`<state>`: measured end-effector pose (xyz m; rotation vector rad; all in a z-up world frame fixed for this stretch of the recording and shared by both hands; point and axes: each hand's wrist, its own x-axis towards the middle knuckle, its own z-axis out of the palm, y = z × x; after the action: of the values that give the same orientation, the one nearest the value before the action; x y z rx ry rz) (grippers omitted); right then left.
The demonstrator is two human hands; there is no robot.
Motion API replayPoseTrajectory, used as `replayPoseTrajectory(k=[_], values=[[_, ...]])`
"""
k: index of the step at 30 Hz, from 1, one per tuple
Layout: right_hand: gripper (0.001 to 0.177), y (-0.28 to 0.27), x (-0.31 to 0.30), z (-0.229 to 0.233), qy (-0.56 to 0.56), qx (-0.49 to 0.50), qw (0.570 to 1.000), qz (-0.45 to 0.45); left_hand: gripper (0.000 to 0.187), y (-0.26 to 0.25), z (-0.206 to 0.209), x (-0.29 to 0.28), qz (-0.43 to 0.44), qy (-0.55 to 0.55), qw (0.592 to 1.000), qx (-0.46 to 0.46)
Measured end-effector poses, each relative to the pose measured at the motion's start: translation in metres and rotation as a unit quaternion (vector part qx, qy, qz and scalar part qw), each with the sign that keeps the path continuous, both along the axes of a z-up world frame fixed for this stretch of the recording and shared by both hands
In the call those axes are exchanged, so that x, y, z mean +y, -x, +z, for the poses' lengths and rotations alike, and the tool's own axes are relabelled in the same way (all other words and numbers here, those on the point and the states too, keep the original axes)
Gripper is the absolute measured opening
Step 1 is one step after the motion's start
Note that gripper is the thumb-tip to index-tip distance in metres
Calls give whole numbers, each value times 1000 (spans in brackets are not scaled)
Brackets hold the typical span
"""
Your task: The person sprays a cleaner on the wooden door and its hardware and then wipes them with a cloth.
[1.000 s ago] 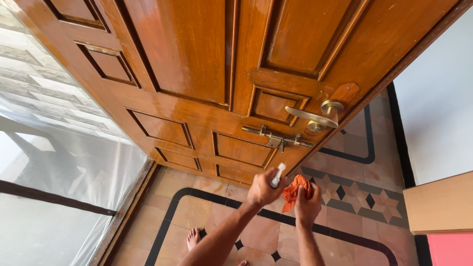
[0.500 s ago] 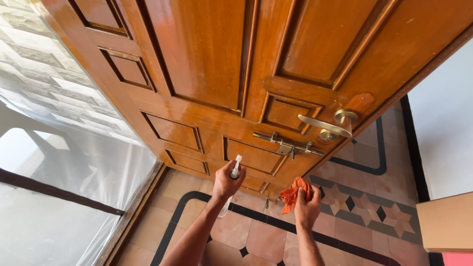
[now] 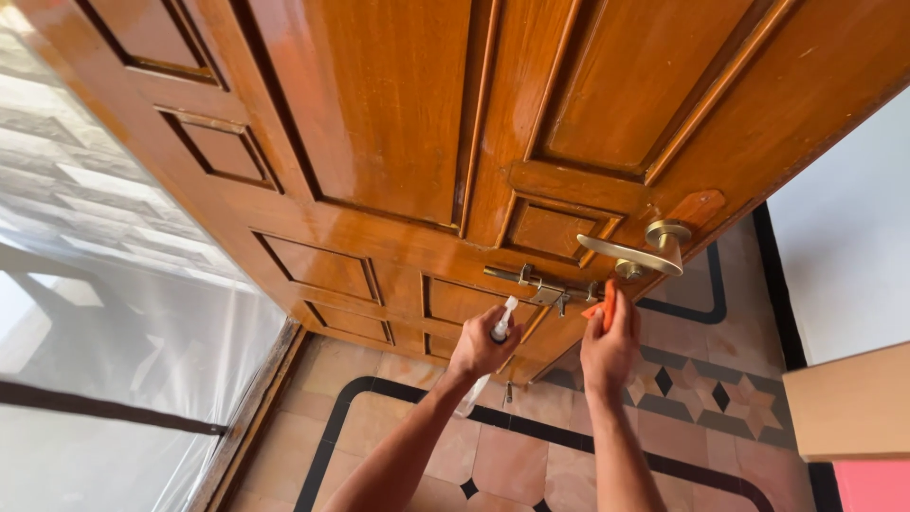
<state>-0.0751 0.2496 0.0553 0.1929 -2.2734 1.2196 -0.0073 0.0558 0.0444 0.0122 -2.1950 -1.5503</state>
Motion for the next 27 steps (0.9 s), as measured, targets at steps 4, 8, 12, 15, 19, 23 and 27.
replayPoseTrajectory(k=[4,8,12,15,19,23,27], values=[[44,26,-5,-23,-174,112,978,-31,25,13,8,-20,-7,31,1000,0],[48,35,-17,-38,-209,62,975,-34,24,22,11,-46,-13,42,999,-13],[49,31,-36,-39,-217,44,972,-78,26,31,7,-69,-13,40,998,-36],[52,19,-54,-27,-218,28,971,-94,27,36,9,-79,-20,36,999,-33],[57,20,-73,-41,-191,6,979,-70,27,46,4,-89,-28,42,998,-44],[57,22,-92,-52,-197,53,976,-74,26,51,5,-96,-37,44,998,-35],[44,20,-115,-49,-161,21,986,-47,24,55,1,-102,-41,44,998,-8]])
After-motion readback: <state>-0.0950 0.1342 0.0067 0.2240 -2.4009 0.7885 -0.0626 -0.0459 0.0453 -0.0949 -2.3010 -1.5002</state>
